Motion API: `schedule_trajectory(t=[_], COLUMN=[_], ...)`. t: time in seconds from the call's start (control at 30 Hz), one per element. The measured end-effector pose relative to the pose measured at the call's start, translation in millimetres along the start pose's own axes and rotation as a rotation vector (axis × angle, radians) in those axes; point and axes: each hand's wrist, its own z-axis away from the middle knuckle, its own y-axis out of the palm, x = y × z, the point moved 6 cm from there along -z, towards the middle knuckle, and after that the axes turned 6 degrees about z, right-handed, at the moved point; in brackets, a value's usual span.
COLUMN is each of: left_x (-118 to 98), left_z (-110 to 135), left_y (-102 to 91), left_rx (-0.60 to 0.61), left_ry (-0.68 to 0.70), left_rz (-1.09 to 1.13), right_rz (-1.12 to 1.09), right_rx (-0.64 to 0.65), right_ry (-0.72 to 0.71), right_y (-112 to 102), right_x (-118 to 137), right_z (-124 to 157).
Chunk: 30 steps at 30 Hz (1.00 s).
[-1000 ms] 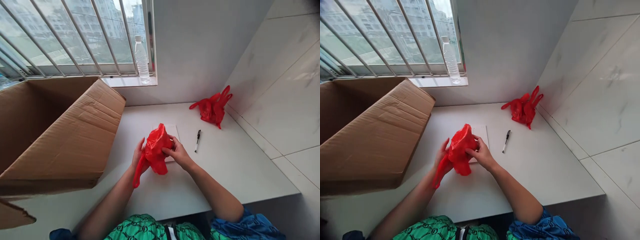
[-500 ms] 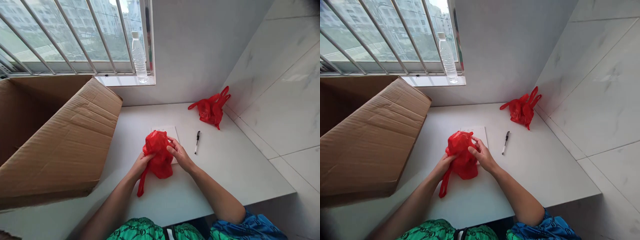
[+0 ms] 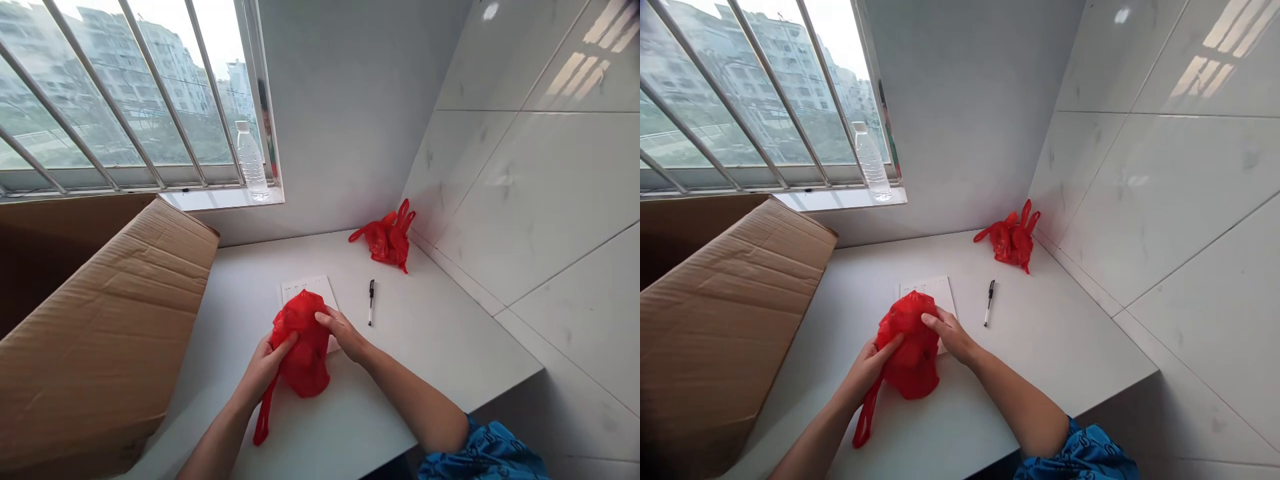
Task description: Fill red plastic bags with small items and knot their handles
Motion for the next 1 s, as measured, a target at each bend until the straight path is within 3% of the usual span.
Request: schedule_trajectory(t=[0.2, 0.37, 0.53, 0.73, 1.0], left_x=[-2.4, -0.9, -0.1, 0.8, 4.4], left_z=[0.4, 2.1, 3.2, 3.2, 2.3], left_y=[8.6, 9.9, 7.5, 8.6, 3.6], left_rx=[-0.001, 0.01, -0.029, -0.008, -0.019], left_ry=[0.08, 0.047, 0.052, 0.059, 0.056], left_rz=[-0.066, 0.104, 0.066, 0.14, 0.199], right_rz=[0.037, 0.059, 0.081, -0.023, -0.037], right_rx=[-0.109, -0.047, 0.032, -0.037, -0.024], right_ry=[0.029, 0.02, 0.065, 0.121, 0.066], right_y=[-3.9, -6.7, -1.9, -4.9, -4.4], right_x=[-4.5, -2.5, 1.2, -8.1, -8.7], right_z=[2.1, 4.1, 9.3, 7.5, 6.9])
